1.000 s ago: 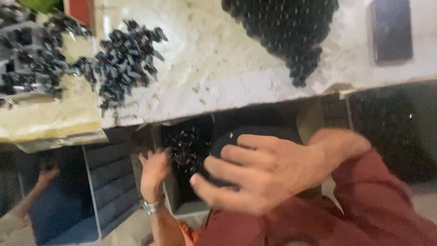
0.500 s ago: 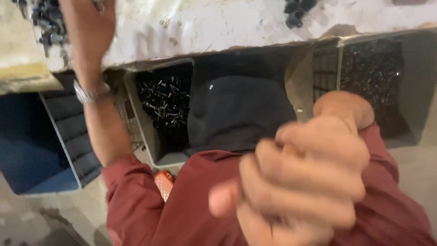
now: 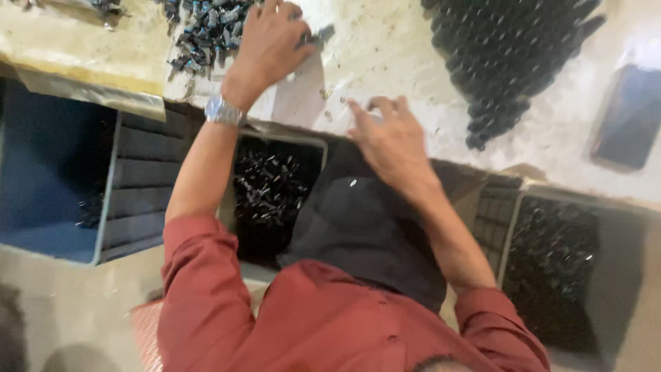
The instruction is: The person picks small black cylindrical plastic parts from a pile on the workbench, fits a smaller insert into each one by hand, and places the assembled parts into a bin below the table, repeating the cycle continuously.
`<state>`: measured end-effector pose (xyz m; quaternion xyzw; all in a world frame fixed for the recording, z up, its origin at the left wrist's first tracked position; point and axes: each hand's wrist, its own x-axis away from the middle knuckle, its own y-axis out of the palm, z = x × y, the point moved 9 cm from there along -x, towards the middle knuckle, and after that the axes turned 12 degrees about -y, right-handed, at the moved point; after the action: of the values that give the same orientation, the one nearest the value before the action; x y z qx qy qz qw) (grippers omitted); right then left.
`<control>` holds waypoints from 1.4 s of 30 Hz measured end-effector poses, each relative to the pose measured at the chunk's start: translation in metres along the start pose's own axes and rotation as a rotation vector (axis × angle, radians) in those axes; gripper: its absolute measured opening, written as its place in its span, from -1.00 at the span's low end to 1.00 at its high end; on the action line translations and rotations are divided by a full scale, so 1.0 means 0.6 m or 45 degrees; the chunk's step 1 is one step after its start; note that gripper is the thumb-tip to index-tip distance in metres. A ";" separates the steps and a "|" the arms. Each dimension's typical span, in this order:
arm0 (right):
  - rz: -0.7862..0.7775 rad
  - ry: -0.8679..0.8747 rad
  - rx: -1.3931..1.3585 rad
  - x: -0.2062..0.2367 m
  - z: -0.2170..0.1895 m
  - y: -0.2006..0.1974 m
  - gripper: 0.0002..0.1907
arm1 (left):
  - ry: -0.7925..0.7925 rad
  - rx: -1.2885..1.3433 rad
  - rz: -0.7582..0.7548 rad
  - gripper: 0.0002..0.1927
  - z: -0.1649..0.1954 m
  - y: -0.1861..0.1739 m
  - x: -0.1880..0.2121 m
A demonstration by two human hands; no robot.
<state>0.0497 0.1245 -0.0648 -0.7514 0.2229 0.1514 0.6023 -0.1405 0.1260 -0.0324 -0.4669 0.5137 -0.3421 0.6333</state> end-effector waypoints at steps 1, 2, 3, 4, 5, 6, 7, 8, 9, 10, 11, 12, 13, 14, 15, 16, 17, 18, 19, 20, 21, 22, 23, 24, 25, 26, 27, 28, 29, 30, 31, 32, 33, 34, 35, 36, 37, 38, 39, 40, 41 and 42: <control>-0.062 0.001 0.003 -0.020 -0.003 0.018 -0.52 | -0.024 -0.044 -0.042 -0.75 0.003 0.001 0.005; -0.115 0.007 0.025 -0.040 -0.002 0.030 -0.46 | -0.010 -0.069 0.007 -0.74 0.010 -0.012 0.015; -0.098 0.031 0.030 -0.052 0.000 0.028 -0.51 | 0.013 -0.094 0.076 -0.73 0.019 -0.027 0.022; -0.077 0.047 0.042 -0.059 0.000 0.022 -0.56 | -0.063 -0.049 0.046 -0.72 0.014 -0.032 0.022; -0.081 0.053 0.025 -0.062 -0.001 0.016 -0.57 | -0.153 0.010 0.016 -0.72 0.009 -0.037 0.022; -0.097 0.045 0.000 -0.063 -0.005 0.010 -0.58 | -0.186 0.090 0.008 -0.73 0.007 -0.044 0.022; -0.078 0.003 -0.006 -0.063 -0.012 -0.002 -0.57 | -0.225 0.169 -0.008 -0.75 0.003 -0.048 0.023; -0.066 -0.030 -0.033 -0.058 -0.019 -0.009 -0.56 | -0.193 0.137 0.136 -0.68 0.007 -0.066 0.023; -0.056 -0.053 -0.044 -0.051 -0.024 -0.014 -0.54 | -0.156 0.098 0.255 -0.61 0.013 -0.078 0.026; -0.036 -0.063 -0.060 -0.043 -0.026 -0.018 -0.52 | -0.107 0.053 0.366 -0.54 0.022 -0.086 0.029; -0.009 -0.068 -0.083 -0.038 -0.027 -0.021 -0.50 | -0.114 -0.063 0.253 -0.64 0.024 -0.067 0.022; 0.017 -0.070 -0.098 -0.030 -0.027 -0.024 -0.53 | -0.119 -0.170 0.127 -0.75 0.028 -0.043 0.018; 0.038 -0.059 -0.120 -0.022 -0.025 -0.024 -0.56 | -0.119 -0.272 -0.011 -0.84 0.030 -0.018 0.015; 0.057 -0.037 -0.138 -0.010 -0.022 -0.024 -0.59 | -0.109 -0.237 -0.012 -0.85 0.035 -0.011 0.013; 0.030 -0.044 -0.076 0.002 -0.022 -0.020 -0.59 | -0.099 -0.199 -0.010 -0.86 0.037 -0.005 0.010; 0.012 -0.061 -0.012 0.012 -0.023 -0.015 -0.59 | -0.091 -0.172 0.003 -0.87 0.039 -0.005 0.006; 0.005 -0.081 0.055 0.022 -0.025 -0.013 -0.59 | -0.112 0.036 0.052 -0.86 0.037 -0.013 0.005; 0.082 -0.069 0.063 0.033 -0.024 -0.018 -0.63 | -0.138 0.243 0.096 -0.83 0.033 -0.019 0.006; 0.149 -0.076 0.055 0.044 -0.027 -0.022 -0.67 | -0.188 0.445 0.141 -0.80 0.025 -0.024 0.012; 0.212 -0.107 0.034 0.052 -0.034 -0.024 -0.71 | -0.308 0.791 0.126 -0.77 0.009 -0.019 0.022; 0.303 0.007 -0.133 0.062 -0.024 -0.026 -0.74 | -0.423 1.132 0.125 -0.75 -0.004 -0.014 0.035; 0.392 0.131 -0.298 0.075 -0.013 -0.027 -0.75 | -0.537 1.402 0.098 -0.71 -0.008 -0.002 0.055; 0.476 0.266 -0.467 0.087 -0.001 -0.023 -0.76 | -0.643 1.672 0.065 -0.67 -0.003 0.014 0.080; 0.553 0.363 -0.625 0.098 0.008 -0.020 -0.77 | -0.699 1.963 0.024 -0.68 0.017 0.032 0.104; 0.625 0.471 -0.779 0.111 0.017 -0.016 -0.77 | -0.751 2.259 -0.022 -0.69 0.040 0.050 0.131; 0.684 0.495 -0.841 0.117 0.020 -0.016 -0.79 | -0.806 2.313 -0.101 -0.69 0.063 0.068 0.155; 0.741 0.517 -0.899 0.124 0.024 -0.018 -0.81 | -0.858 2.370 -0.178 -0.68 0.085 0.084 0.177; 0.794 0.537 -0.952 0.131 0.028 -0.019 -0.82 | -0.810 2.276 -0.129 -0.69 0.098 0.083 0.191; 0.801 0.601 -0.968 0.140 0.035 -0.016 -0.83 | -0.765 2.184 -0.085 -0.70 0.112 0.081 0.205; 0.810 0.670 -0.979 0.150 0.041 -0.012 -0.84 | -0.718 2.093 -0.051 -0.71 0.127 0.079 0.215; 0.822 0.742 -0.989 0.160 0.048 -0.009 -0.85 | -0.737 2.234 -0.136 -0.71 0.145 0.091 0.225; 0.830 0.695 -1.026 0.159 0.046 -0.009 -0.85 | -0.753 2.373 -0.225 -0.71 0.162 0.101 0.234; 0.841 0.651 -1.061 0.159 0.044 -0.009 -0.85 | -0.767 2.511 -0.320 -0.71 0.179 0.109 0.240; 0.853 0.606 -1.097 0.157 0.042 -0.011 -0.85 | -0.855 2.656 -0.419 -0.72 0.192 0.122 0.249; 0.842 0.627 -1.049 0.159 0.043 -0.011 -0.86 | -0.942 2.795 -0.518 -0.73 0.204 0.134 0.256; 0.833 0.644 -1.001 0.160 0.044 -0.013 -0.87 | -1.028 2.930 -0.618 -0.73 0.217 0.144 0.262; 0.824 0.661 -0.949 0.160 0.042 -0.016 -0.88 | -1.025 2.946 -0.618 -0.73 0.220 0.146 0.262; 0.821 0.671 -0.953 0.158 0.041 -0.016 -0.88 | -1.020 2.963 -0.617 -0.73 0.221 0.149 0.262; 0.815 0.680 -0.959 0.156 0.038 -0.019 -0.88 | -1.016 2.980 -0.615 -0.73 0.223 0.152 0.261; 0.807 0.690 -0.965 0.154 0.035 -0.021 -0.88 | -1.017 2.919 -0.623 -0.73 0.222 0.156 0.262; 0.797 0.687 -0.964 0.152 0.030 -0.026 -0.88 | -1.018 2.858 -0.628 -0.73 0.220 0.161 0.262; 0.783 0.682 -0.968 0.150 0.023 -0.029 -0.88 | -1.024 2.797 -0.630 -0.73 0.217 0.164 0.265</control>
<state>0.1363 0.1273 -0.0979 -0.8282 0.5071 0.1936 0.1392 0.0193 0.0448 -0.1732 0.1641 -0.3923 -0.5403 0.7261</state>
